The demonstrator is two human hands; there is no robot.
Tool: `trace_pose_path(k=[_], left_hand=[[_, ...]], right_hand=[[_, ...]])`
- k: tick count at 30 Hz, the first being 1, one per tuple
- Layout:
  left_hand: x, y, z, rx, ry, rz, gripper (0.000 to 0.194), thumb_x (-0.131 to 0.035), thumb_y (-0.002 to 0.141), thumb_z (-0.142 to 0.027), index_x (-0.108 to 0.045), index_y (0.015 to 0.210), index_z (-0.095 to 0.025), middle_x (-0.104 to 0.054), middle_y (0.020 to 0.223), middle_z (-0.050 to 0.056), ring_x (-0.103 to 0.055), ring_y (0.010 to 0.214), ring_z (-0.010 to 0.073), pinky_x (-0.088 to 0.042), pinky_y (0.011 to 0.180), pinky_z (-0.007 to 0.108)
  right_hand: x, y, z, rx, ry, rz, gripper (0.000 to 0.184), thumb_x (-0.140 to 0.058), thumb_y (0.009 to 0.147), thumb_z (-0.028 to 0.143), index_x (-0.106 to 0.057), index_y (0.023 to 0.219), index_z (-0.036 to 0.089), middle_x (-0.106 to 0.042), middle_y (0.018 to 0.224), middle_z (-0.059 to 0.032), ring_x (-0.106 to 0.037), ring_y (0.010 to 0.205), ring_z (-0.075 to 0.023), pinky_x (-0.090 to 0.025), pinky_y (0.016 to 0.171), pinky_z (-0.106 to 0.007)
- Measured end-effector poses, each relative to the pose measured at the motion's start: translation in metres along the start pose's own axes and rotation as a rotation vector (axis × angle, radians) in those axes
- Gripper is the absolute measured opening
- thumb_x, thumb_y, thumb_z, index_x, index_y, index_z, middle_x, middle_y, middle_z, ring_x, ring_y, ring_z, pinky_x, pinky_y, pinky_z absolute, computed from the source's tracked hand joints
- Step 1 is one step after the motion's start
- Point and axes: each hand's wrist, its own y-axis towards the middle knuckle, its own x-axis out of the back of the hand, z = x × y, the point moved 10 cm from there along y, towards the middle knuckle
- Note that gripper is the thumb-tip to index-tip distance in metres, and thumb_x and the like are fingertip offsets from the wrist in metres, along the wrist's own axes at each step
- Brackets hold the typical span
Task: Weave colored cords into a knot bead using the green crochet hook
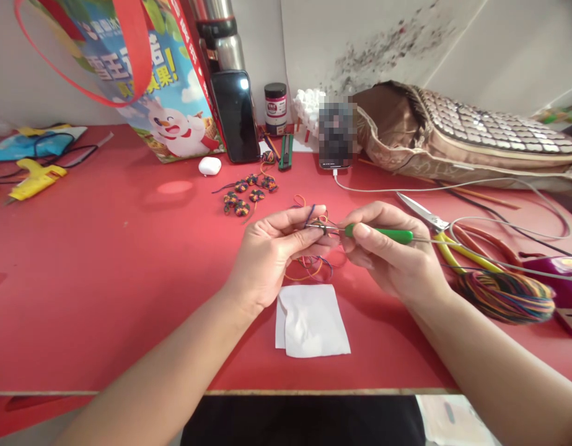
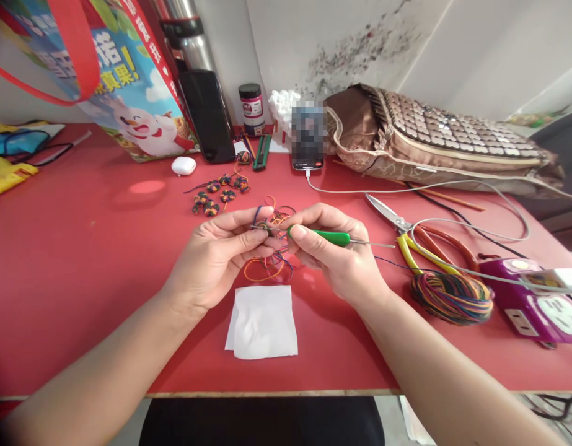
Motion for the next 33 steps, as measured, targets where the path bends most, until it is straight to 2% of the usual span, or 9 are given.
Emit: trace_pose_path(k=[4,8,12,15,19,21,26,33], left_hand=[[0.002,0.001,0.007,0.052,-0.011,-0.010,0.020,-0.083,0.077,-0.003,-0.086,0.089,-0.018,-0.084,0.086,0.005,-0.080,0.069,0.0165,-0.067,0.076,0.029],[0.002,0.001,0.013,0.103,-0.068,-0.020,0.020,-0.079,0.080,0.001,-0.086,0.084,-0.018,-0.083,0.082,0.004,-0.080,0.070,0.0150,-0.067,0.080,0.027],[0.001,0.001,0.008,0.040,-0.112,-0.040,0.022,-0.079,0.079,0.002,-0.085,0.079,-0.019,-0.084,0.087,0.001,-0.080,0.075,0.0147,-0.068,0.085,0.029],[-0.001,0.000,0.005,-0.005,-0.103,-0.022,0.023,-0.082,0.077,0.000,-0.086,0.084,-0.021,-0.084,0.087,0.000,-0.081,0.075,0.0149,-0.067,0.086,0.029],[-0.004,-0.002,-0.002,-0.082,-0.055,0.020,0.014,-0.092,0.076,-0.021,-0.087,0.089,-0.022,-0.085,0.090,0.002,-0.081,0.076,0.0172,-0.068,0.083,0.029],[-0.004,-0.003,-0.004,-0.115,-0.040,0.020,0.016,-0.095,0.075,-0.029,-0.087,0.088,-0.023,-0.086,0.095,0.003,-0.082,0.076,0.0180,-0.068,0.080,0.029],[0.000,-0.001,-0.004,-0.106,-0.026,-0.024,0.016,-0.095,0.072,-0.020,-0.087,0.086,-0.024,-0.085,0.088,0.001,-0.080,0.073,0.0167,-0.068,0.082,0.031],[-0.001,0.001,-0.002,-0.082,-0.030,-0.003,0.020,-0.093,0.069,-0.013,-0.086,0.085,-0.023,-0.084,0.082,0.001,-0.080,0.075,0.0170,-0.068,0.084,0.031]], right_hand=[[-0.001,-0.002,-0.001,-0.018,0.007,0.010,0.023,-0.093,0.078,0.039,-0.079,0.083,0.021,-0.068,0.061,-0.0013,-0.042,0.046,-0.0092,-0.030,0.041,-0.023],[-0.004,-0.004,0.001,0.000,0.024,-0.001,0.021,-0.093,0.078,0.038,-0.079,0.084,0.022,-0.070,0.064,-0.0022,-0.046,0.049,-0.0100,-0.033,0.041,-0.023],[-0.004,-0.006,0.002,0.026,0.036,-0.055,0.021,-0.092,0.080,0.038,-0.079,0.085,0.023,-0.068,0.065,-0.0003,-0.044,0.048,-0.0086,-0.034,0.042,-0.022],[-0.004,-0.006,0.003,0.040,0.023,-0.065,0.023,-0.093,0.079,0.039,-0.077,0.084,0.023,-0.063,0.061,0.0017,-0.043,0.048,-0.0089,-0.035,0.041,-0.022],[-0.002,-0.006,0.004,0.046,-0.018,-0.078,0.026,-0.093,0.079,0.042,-0.076,0.084,0.024,-0.063,0.062,0.0014,-0.045,0.049,-0.0100,-0.035,0.041,-0.023],[-0.003,-0.006,0.004,0.046,-0.021,-0.075,0.025,-0.092,0.080,0.042,-0.076,0.085,0.024,-0.066,0.063,0.0007,-0.046,0.049,-0.0100,-0.035,0.041,-0.023],[-0.005,-0.008,0.004,0.046,-0.034,-0.072,0.026,-0.092,0.081,0.043,-0.076,0.088,0.023,-0.070,0.067,-0.0005,-0.051,0.049,-0.0103,-0.039,0.042,-0.023],[-0.005,-0.009,0.006,0.100,-0.054,-0.085,0.025,-0.090,0.083,0.041,-0.074,0.090,0.023,-0.070,0.067,0.0001,-0.051,0.048,-0.0102,-0.040,0.043,-0.025]])
